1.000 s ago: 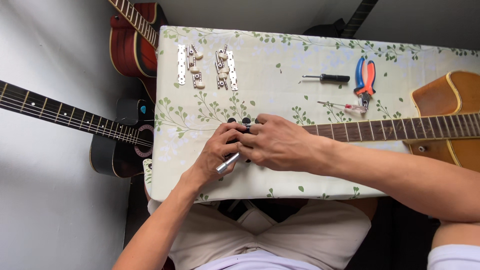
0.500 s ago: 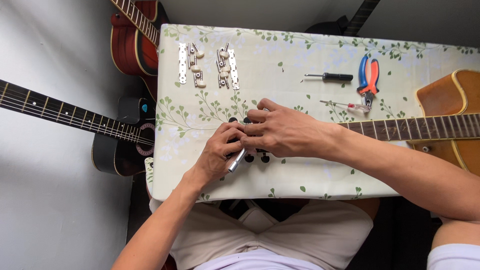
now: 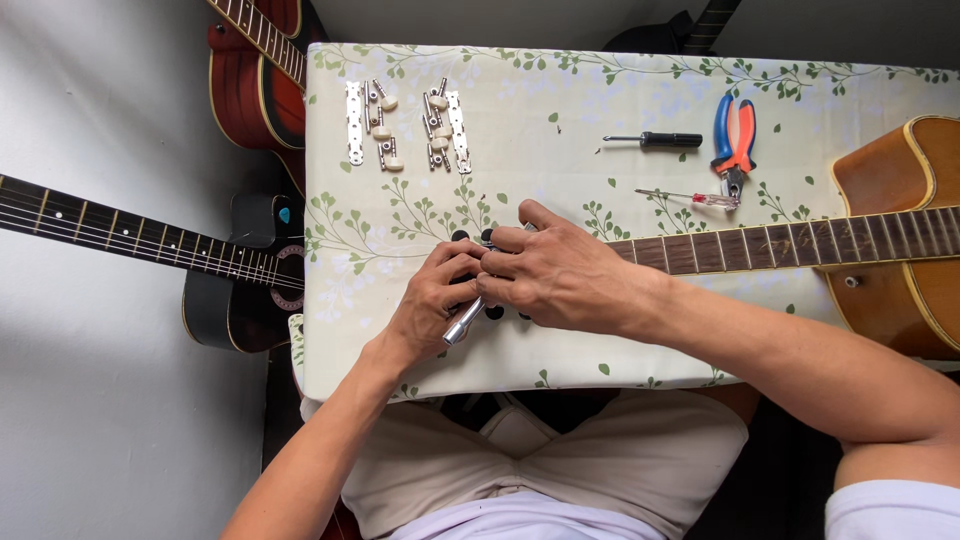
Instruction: The person uses a T-handle hex wrench to tighten screws on the tuning pegs of a guitar headstock. The headstock is placed on a table with other guitar parts and tools nearby. The person works on each tuning peg sequentially, turning the wrench to secure the screws.
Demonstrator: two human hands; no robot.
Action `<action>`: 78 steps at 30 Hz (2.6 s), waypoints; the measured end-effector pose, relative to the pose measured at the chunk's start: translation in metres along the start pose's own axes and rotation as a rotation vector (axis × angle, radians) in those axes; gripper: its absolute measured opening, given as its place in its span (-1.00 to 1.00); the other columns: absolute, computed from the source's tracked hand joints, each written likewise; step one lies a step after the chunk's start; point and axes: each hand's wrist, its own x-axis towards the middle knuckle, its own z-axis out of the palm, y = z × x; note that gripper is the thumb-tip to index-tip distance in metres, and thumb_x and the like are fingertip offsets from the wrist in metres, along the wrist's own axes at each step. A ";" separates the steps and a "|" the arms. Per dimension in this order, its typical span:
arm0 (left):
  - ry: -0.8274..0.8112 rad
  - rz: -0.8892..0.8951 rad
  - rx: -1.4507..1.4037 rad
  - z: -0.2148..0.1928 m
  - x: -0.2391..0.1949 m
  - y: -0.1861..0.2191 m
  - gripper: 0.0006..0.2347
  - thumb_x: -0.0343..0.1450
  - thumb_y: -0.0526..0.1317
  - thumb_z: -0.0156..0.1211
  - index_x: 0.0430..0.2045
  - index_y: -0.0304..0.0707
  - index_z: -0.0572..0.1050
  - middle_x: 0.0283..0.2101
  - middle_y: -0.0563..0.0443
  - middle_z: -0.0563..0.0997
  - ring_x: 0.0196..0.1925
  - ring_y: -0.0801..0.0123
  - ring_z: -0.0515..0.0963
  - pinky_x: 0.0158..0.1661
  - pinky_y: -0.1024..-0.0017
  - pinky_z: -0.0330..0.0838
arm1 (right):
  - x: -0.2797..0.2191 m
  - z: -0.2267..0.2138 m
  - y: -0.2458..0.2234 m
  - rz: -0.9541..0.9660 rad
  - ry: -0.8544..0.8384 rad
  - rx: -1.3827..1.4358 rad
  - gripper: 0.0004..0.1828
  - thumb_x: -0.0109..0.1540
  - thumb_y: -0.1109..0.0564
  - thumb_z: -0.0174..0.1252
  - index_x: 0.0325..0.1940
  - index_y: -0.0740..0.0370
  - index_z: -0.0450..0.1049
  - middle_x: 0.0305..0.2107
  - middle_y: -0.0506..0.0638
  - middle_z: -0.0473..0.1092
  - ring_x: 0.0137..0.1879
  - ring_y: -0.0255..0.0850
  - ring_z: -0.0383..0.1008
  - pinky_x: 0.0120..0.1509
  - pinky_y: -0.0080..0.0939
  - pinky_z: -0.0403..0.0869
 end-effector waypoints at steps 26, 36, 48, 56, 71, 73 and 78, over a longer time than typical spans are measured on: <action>0.176 -0.478 -0.542 -0.020 -0.001 0.014 -0.60 0.50 -0.17 -0.33 -0.38 -0.41 0.57 -0.40 -0.19 0.57 -0.27 0.25 0.53 -0.11 0.34 0.41 | 0.029 0.001 -0.012 -0.011 -0.010 0.003 -0.89 0.17 0.00 0.14 -0.33 0.03 0.43 -0.52 -0.09 0.34 -0.30 -0.15 0.29 0.08 -0.04 0.22; 0.190 -0.436 -0.374 -0.040 -0.006 0.042 -0.72 0.22 -0.51 0.09 -0.21 -0.39 0.54 -0.17 -0.24 0.61 -0.03 0.16 0.56 0.05 0.21 0.41 | 0.034 -0.007 -0.014 0.021 -0.050 -0.027 -0.84 0.10 -0.07 0.23 -0.33 -0.03 0.58 -0.56 -0.09 0.47 -0.18 -0.17 0.40 0.41 0.20 0.06; 0.151 -0.320 -0.153 -0.035 -0.002 0.044 -0.93 0.26 -0.37 0.31 -0.46 -0.24 0.63 -0.34 -0.04 0.66 0.02 0.17 0.58 0.09 0.25 0.38 | 0.016 -0.007 0.019 0.617 -0.027 1.028 -0.86 0.16 0.19 0.15 -0.21 0.19 0.53 -0.53 0.06 0.48 -0.37 -0.14 0.46 -0.22 -0.14 0.45; 0.070 -0.258 -0.078 -0.033 0.001 0.041 -0.85 0.27 -0.48 0.17 -0.42 -0.25 0.59 -0.35 -0.02 0.61 -0.01 0.09 0.56 0.02 0.19 0.40 | -0.001 0.045 -0.005 0.417 0.170 0.965 -0.91 0.14 0.14 0.27 -0.28 0.09 0.57 -0.38 -0.09 0.32 -0.31 -0.22 0.42 -0.14 -0.22 0.43; 0.083 -0.367 -0.128 -0.033 0.007 0.038 -0.87 0.22 -0.43 0.26 -0.43 -0.22 0.57 -0.29 0.09 0.62 0.05 0.10 0.54 0.06 0.27 0.42 | -0.003 0.054 -0.009 0.425 0.330 0.856 -0.84 0.13 0.14 0.21 -0.20 0.00 0.53 -0.38 -0.05 0.32 -0.32 -0.16 0.32 -0.28 -0.17 0.28; 0.066 -0.306 -0.131 -0.034 0.008 0.039 -0.83 0.25 -0.45 0.21 -0.37 -0.19 0.55 -0.25 0.11 0.61 0.07 0.04 0.53 0.09 0.25 0.41 | -0.001 0.055 -0.010 0.402 0.362 0.835 -0.90 0.15 0.16 0.25 -0.26 0.02 0.53 -0.41 -0.08 0.33 -0.35 -0.16 0.31 -0.31 -0.16 0.26; 0.108 -0.375 -0.080 -0.035 0.012 0.042 -0.89 0.25 -0.29 0.30 -0.54 -0.23 0.45 -0.26 -0.12 0.59 0.03 0.18 0.56 0.01 0.37 0.44 | 0.002 0.056 -0.013 0.480 0.352 0.794 -0.87 0.05 0.17 0.27 -0.36 0.13 0.46 -0.46 -0.06 0.33 -0.38 -0.15 0.32 -0.34 -0.16 0.27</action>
